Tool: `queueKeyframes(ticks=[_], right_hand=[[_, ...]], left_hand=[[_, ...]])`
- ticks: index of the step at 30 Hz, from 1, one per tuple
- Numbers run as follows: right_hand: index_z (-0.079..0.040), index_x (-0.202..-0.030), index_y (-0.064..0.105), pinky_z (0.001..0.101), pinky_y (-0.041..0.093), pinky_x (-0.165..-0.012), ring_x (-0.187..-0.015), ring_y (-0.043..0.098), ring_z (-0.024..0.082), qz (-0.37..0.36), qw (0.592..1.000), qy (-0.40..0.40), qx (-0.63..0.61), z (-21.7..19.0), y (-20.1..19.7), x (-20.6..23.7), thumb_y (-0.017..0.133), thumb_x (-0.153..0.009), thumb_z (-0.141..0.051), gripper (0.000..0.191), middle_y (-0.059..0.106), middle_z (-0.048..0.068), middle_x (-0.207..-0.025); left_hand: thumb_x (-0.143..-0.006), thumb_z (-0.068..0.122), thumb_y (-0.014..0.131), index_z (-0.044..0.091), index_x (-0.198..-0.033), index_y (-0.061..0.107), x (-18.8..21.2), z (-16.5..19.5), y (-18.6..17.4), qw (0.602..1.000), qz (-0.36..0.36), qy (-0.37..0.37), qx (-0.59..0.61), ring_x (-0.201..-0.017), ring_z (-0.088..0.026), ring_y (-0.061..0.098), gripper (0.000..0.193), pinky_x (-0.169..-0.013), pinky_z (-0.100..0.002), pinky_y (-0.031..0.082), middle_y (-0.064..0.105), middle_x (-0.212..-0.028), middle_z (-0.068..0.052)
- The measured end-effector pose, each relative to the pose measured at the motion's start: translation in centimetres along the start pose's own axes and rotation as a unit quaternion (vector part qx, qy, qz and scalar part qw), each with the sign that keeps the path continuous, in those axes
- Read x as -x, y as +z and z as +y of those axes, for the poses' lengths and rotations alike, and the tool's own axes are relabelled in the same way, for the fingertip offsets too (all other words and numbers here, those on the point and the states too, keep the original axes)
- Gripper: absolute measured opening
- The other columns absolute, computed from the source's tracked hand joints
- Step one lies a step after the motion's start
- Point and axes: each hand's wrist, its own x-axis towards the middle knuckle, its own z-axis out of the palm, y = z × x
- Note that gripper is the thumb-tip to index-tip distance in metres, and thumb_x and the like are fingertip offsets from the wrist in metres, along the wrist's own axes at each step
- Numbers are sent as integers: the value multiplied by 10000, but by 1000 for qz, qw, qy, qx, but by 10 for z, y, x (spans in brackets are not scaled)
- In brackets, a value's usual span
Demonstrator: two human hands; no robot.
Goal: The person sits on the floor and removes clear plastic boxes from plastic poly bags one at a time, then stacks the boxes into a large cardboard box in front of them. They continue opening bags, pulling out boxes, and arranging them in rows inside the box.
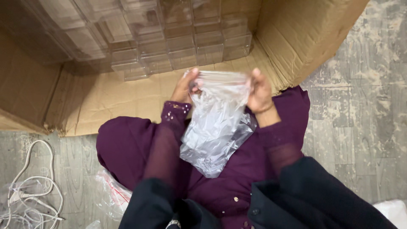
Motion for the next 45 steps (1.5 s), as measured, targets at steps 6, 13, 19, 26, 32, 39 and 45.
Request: queueKeyframes(ticks=[6,13,19,26,32,39,45], right_hand=[[-52,-1151,757,378,569,-809,-878,672,256,52,838,-203,503,-11,-6,-97,595,-1017,-31,211,693,140,-1027],[-109,-1440,575,419,528,-975,-1130,640,400,93,541,-322,771,36,-10,-102,500,-887,115,602,635,220,-1276],[-93,-1382,576,324,545,-934,-1153,667,263,150,682,-221,680,30,-6,-72,494,-967,42,444,679,112,-1289],[-26,-1082,711,336,539,-756,-859,674,223,147,877,-67,453,39,-52,-48,609,-1024,-62,123,706,92,-948],[-18,-1091,698,416,533,-804,-931,650,320,119,717,-98,680,46,-61,-22,598,-1039,-122,153,697,150,-1017],[26,-1201,677,303,578,-913,-1006,720,164,-84,975,158,132,26,26,35,563,-988,-381,473,759,99,-1115],[50,-1129,747,316,589,-840,-937,730,179,-49,925,154,343,-17,42,105,636,-1026,-263,348,772,123,-1059]], left_hand=[[-951,185,725,134,-1095,572,-60,24,8,735,129,267,-609,-764,-381,675,216,-699,-495,548,678,-825,-172],[-926,58,601,204,-1329,550,-77,24,23,692,178,166,-680,-983,-456,691,432,-808,-566,510,726,-997,-219],[-905,18,497,49,-1317,584,-54,10,4,815,68,293,-495,-891,-357,705,422,-782,-453,555,707,-1073,-201],[-1032,109,481,-8,-1171,746,-25,-29,-26,949,57,-35,-308,-696,-283,556,321,-615,-449,438,659,-790,-227],[-833,87,620,72,-1148,724,18,-44,-16,656,27,327,-680,-952,-395,712,332,-829,-437,556,756,-1030,-217],[-955,90,598,74,-1153,702,39,-3,69,820,-10,263,-509,-928,-290,737,224,-794,-380,573,747,-982,-173],[-992,228,639,54,-1081,698,41,-10,94,895,-75,98,-429,-700,-150,640,204,-655,-325,525,701,-824,-59]])
